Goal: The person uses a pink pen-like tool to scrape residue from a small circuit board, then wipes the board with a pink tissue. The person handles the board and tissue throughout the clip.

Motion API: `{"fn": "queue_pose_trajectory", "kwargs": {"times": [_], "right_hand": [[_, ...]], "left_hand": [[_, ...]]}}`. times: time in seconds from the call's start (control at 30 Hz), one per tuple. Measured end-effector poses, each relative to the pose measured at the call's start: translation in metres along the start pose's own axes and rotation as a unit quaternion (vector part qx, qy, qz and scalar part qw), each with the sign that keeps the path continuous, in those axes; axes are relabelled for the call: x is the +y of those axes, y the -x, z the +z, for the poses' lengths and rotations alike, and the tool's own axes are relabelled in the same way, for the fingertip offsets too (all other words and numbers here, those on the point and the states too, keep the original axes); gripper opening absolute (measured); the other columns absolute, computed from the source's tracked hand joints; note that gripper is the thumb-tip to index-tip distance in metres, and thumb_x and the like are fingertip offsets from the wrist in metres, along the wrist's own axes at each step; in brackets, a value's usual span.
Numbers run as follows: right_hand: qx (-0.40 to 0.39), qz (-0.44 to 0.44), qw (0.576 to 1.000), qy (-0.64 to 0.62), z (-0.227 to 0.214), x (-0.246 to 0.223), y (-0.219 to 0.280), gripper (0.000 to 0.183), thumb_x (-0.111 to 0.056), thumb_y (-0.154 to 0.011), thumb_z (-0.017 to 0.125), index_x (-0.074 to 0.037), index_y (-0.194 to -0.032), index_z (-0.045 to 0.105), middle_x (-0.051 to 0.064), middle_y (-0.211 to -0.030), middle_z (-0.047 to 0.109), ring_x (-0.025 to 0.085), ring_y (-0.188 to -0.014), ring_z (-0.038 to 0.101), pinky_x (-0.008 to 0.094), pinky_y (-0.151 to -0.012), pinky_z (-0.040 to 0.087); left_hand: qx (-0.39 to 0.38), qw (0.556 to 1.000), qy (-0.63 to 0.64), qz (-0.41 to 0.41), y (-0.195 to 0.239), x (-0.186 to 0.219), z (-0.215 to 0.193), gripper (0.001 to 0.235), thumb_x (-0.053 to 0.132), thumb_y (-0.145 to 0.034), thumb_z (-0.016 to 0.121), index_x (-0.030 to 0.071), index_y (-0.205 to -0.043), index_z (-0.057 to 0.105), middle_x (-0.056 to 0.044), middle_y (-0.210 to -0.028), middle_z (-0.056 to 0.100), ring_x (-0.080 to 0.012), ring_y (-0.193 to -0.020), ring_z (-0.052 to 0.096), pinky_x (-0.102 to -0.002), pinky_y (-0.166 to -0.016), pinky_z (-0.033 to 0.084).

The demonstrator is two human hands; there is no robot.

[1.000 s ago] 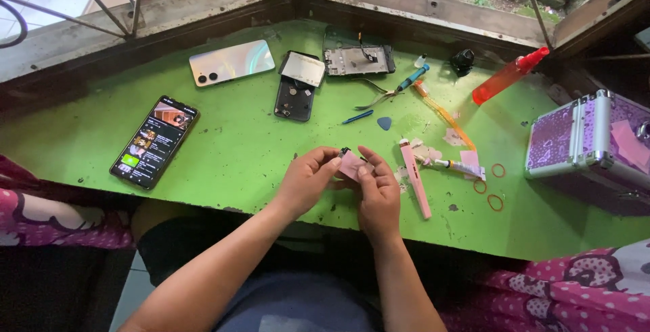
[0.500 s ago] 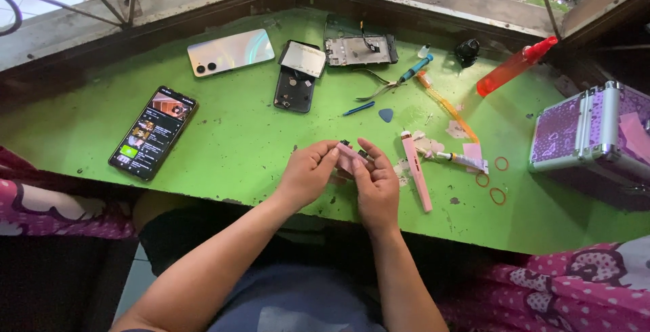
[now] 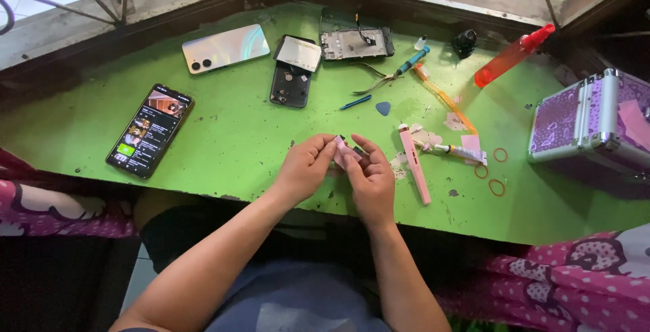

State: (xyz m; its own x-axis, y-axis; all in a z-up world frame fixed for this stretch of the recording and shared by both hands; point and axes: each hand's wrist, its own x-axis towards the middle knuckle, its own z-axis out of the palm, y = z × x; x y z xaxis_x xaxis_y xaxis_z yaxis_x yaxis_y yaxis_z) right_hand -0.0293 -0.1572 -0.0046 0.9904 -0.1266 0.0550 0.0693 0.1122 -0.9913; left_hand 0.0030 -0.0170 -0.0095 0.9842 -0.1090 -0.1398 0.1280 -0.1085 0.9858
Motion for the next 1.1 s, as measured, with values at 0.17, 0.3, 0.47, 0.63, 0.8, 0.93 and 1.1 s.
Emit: {"fn": "queue_pose_trajectory", "kwargs": {"times": [0.17, 0.3, 0.47, 0.63, 0.8, 0.93, 1.1], "right_hand": [[-0.019, 0.007, 1.000, -0.014, -0.004, 0.011, 0.001, 0.040, 0.000, -0.098, 0.061, 0.002, -0.138, 0.058, 0.028, -0.104, 0.075, 0.025, -0.095, 0.073, 0.038, -0.086, 0.061], [-0.033, 0.018, 0.999, -0.017, -0.016, 0.028, -0.006, 0.043, 0.002, -0.099, 0.056, 0.002, -0.141, 0.052, 0.031, -0.101, 0.074, 0.033, -0.094, 0.074, 0.041, -0.086, 0.061], [-0.042, 0.011, 0.999, -0.013, -0.007, 0.011, -0.001, 0.041, 0.002, -0.097, 0.054, 0.002, -0.138, 0.055, 0.031, -0.117, 0.072, 0.034, -0.109, 0.071, 0.046, -0.094, 0.059], [-0.062, 0.024, 0.996, -0.054, -0.010, 0.018, 0.000, 0.042, -0.008, -0.097, 0.054, 0.001, -0.138, 0.058, 0.029, -0.123, 0.070, 0.032, -0.113, 0.068, 0.048, -0.099, 0.056], [-0.001, 0.076, 0.996, -0.048, -0.011, 0.011, -0.007, 0.033, -0.019, -0.101, 0.063, 0.004, -0.125, 0.065, 0.019, -0.099, 0.076, 0.018, -0.085, 0.072, 0.035, -0.080, 0.062], [0.017, 0.095, 0.995, -0.027, -0.007, 0.004, -0.009, 0.028, -0.016, -0.101, 0.063, 0.006, -0.118, 0.065, 0.023, -0.092, 0.075, 0.024, -0.077, 0.073, 0.036, -0.074, 0.063], [0.043, 0.098, 0.994, -0.007, -0.008, 0.024, -0.016, 0.021, -0.019, -0.103, 0.063, 0.002, -0.107, 0.068, 0.017, -0.081, 0.071, 0.020, -0.068, 0.071, 0.032, -0.065, 0.063]], "left_hand": [[0.003, 1.000, -0.002, 0.001, 0.002, -0.007, -0.002, 0.017, 0.023, -0.099, 0.067, 0.007, -0.095, 0.071, -0.008, -0.070, 0.068, -0.0120, -0.069, 0.059, -0.031, -0.060, 0.053], [-0.017, 0.996, 0.089, 0.005, 0.005, 0.006, 0.003, 0.018, 0.014, -0.103, 0.058, -0.001, -0.103, 0.068, -0.014, -0.079, 0.070, -0.0159, -0.077, 0.063, -0.035, -0.069, 0.061], [0.013, 0.994, 0.104, -0.022, 0.006, -0.005, -0.001, 0.019, 0.017, -0.099, 0.064, -0.001, -0.095, 0.065, -0.014, -0.081, 0.071, -0.0153, -0.077, 0.066, -0.037, -0.069, 0.063], [0.034, 0.998, 0.040, -0.032, 0.007, -0.001, -0.003, 0.027, 0.025, -0.090, 0.078, 0.003, -0.090, 0.063, -0.010, -0.077, 0.069, -0.0130, -0.073, 0.063, -0.031, -0.060, 0.056], [0.018, 1.000, 0.014, -0.019, 0.001, -0.019, 0.001, 0.025, 0.030, -0.097, 0.070, 0.006, -0.091, 0.067, -0.010, -0.077, 0.073, -0.0131, -0.069, 0.063, -0.031, -0.062, 0.055], [0.007, 1.000, 0.019, -0.010, 0.008, -0.003, 0.002, 0.027, 0.030, -0.101, 0.065, 0.006, -0.091, 0.069, -0.011, -0.074, 0.073, -0.0150, -0.067, 0.065, -0.032, -0.060, 0.055], [0.003, 0.999, 0.003, 0.044, 0.007, -0.008, 0.002, 0.035, 0.040, -0.104, 0.059, 0.007, -0.098, 0.072, -0.013, -0.073, 0.070, -0.0144, -0.069, 0.058, -0.032, -0.059, 0.050]]}}
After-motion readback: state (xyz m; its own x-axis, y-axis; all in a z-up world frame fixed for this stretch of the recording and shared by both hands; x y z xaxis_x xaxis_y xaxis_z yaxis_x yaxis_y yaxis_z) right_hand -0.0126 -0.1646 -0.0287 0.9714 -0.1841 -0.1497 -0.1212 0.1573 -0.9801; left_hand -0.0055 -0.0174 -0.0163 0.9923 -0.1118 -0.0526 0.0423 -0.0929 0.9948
